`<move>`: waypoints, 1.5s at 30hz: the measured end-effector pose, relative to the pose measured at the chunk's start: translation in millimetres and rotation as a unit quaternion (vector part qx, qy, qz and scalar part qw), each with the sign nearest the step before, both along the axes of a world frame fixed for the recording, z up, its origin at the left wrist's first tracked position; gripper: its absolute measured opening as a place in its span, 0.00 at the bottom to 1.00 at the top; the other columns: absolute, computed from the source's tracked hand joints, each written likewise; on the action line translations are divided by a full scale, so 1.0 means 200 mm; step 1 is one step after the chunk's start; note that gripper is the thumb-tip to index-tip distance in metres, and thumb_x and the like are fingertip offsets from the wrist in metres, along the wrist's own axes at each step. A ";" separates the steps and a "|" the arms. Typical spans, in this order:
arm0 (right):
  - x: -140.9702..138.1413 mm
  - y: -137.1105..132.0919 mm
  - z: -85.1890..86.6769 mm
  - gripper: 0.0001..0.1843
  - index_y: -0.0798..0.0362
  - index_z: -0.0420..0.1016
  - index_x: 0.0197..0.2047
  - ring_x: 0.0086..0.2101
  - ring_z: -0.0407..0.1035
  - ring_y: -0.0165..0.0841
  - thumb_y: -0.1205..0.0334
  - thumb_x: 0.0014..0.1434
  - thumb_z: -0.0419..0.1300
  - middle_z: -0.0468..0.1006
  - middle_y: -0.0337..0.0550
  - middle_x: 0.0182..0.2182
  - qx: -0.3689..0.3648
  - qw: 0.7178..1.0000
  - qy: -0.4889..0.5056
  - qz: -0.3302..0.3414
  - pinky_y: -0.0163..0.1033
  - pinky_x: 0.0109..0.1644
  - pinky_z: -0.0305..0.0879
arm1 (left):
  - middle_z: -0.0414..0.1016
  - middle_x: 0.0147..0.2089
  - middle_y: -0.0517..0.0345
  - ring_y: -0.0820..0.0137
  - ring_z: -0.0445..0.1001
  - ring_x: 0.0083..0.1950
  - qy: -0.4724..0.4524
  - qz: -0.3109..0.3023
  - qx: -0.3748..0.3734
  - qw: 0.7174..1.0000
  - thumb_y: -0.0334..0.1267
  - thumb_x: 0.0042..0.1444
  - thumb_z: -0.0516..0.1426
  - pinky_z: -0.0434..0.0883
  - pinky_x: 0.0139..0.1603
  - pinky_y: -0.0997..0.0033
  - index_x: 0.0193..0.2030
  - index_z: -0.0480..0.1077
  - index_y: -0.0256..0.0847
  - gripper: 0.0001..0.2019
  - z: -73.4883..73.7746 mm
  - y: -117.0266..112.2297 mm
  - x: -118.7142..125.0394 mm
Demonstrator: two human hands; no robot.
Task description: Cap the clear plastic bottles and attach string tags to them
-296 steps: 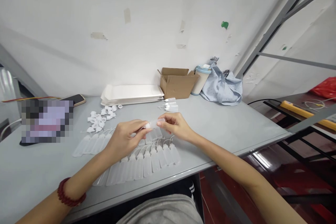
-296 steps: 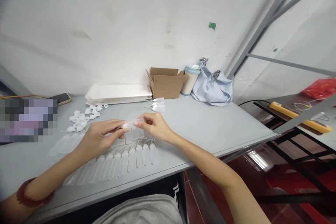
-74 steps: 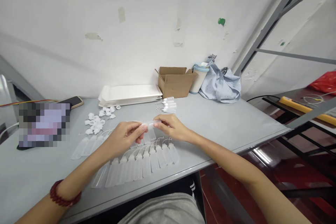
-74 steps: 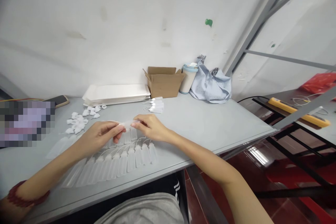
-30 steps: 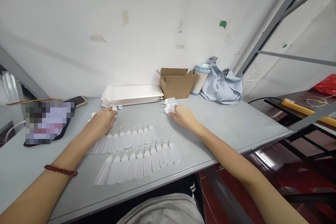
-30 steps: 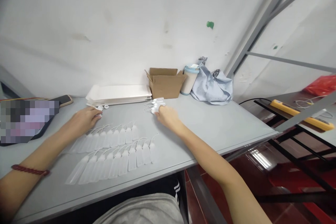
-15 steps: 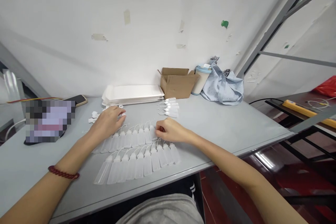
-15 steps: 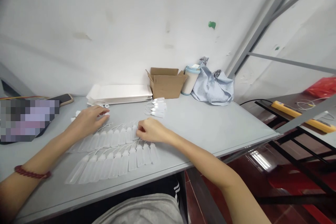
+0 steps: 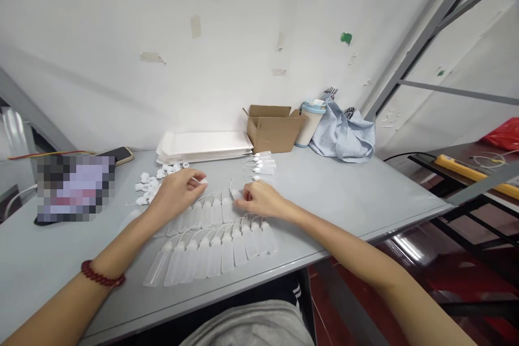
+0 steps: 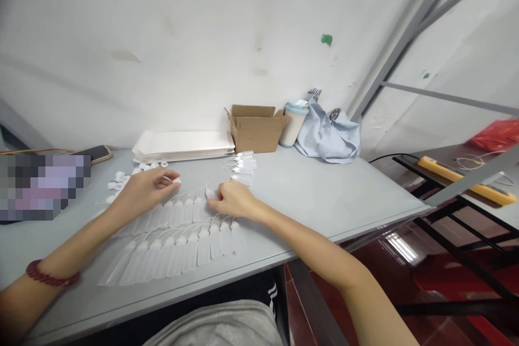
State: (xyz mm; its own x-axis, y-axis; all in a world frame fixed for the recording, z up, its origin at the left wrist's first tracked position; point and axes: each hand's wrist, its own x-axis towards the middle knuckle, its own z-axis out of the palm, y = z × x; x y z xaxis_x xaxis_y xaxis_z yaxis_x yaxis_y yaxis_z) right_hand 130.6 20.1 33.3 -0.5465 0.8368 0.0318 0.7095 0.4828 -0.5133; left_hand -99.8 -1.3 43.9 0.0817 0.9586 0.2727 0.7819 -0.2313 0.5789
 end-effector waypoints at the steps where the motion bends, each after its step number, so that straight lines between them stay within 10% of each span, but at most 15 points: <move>1: 0.00 0.00 0.00 0.15 0.54 0.63 0.20 0.21 0.57 0.26 0.58 0.54 0.60 0.68 0.37 0.18 0.007 1.000 0.009 -0.008 0.35 0.26 0.48 | 0.79 0.36 0.52 0.62 0.78 0.37 -0.036 -0.004 -0.021 0.999 0.50 0.49 0.57 0.75 0.41 0.64 0.37 0.72 0.39 0.16 0.01 -0.01 0.02; 20: 0.03 -0.02 -0.07 0.09 0.54 0.64 0.39 0.28 0.66 0.29 0.58 0.61 0.58 0.74 0.43 0.32 0.191 0.975 0.101 0.043 0.36 0.34 0.62 | 0.75 0.24 0.60 0.69 0.74 0.28 -0.235 -0.028 -0.104 0.966 0.49 0.50 0.61 0.73 0.37 0.69 0.32 0.74 0.39 0.14 0.09 -0.11 0.17; 30: 0.04 0.00 -0.09 0.01 0.55 0.62 0.39 0.34 0.69 0.34 0.67 0.65 0.51 0.75 0.52 0.36 0.408 0.898 0.095 0.133 0.36 0.32 0.66 | 0.76 0.25 0.59 0.72 0.73 0.27 -0.267 -0.058 -0.165 0.947 0.50 0.50 0.62 0.71 0.36 0.72 0.30 0.76 0.40 0.14 0.08 -0.10 0.14; 45: 0.04 -0.01 -0.10 0.10 0.53 0.64 0.40 0.25 0.66 0.27 0.56 0.62 0.59 0.73 0.42 0.31 0.216 0.951 0.205 0.087 0.35 0.31 0.66 | 0.79 0.39 0.57 0.69 0.76 0.38 -0.299 -0.092 -0.068 0.947 0.45 0.46 0.66 0.74 0.40 0.73 0.31 0.78 0.43 0.09 0.08 -0.11 0.13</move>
State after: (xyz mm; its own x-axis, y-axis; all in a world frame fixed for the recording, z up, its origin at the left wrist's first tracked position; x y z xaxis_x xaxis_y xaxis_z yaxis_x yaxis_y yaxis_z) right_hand 137.9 17.7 12.3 -0.5440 0.5948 0.5918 0.3826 0.8036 -0.4559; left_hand -73.8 -22.5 59.9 0.1211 0.9726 0.1984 0.2579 -0.2239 0.9399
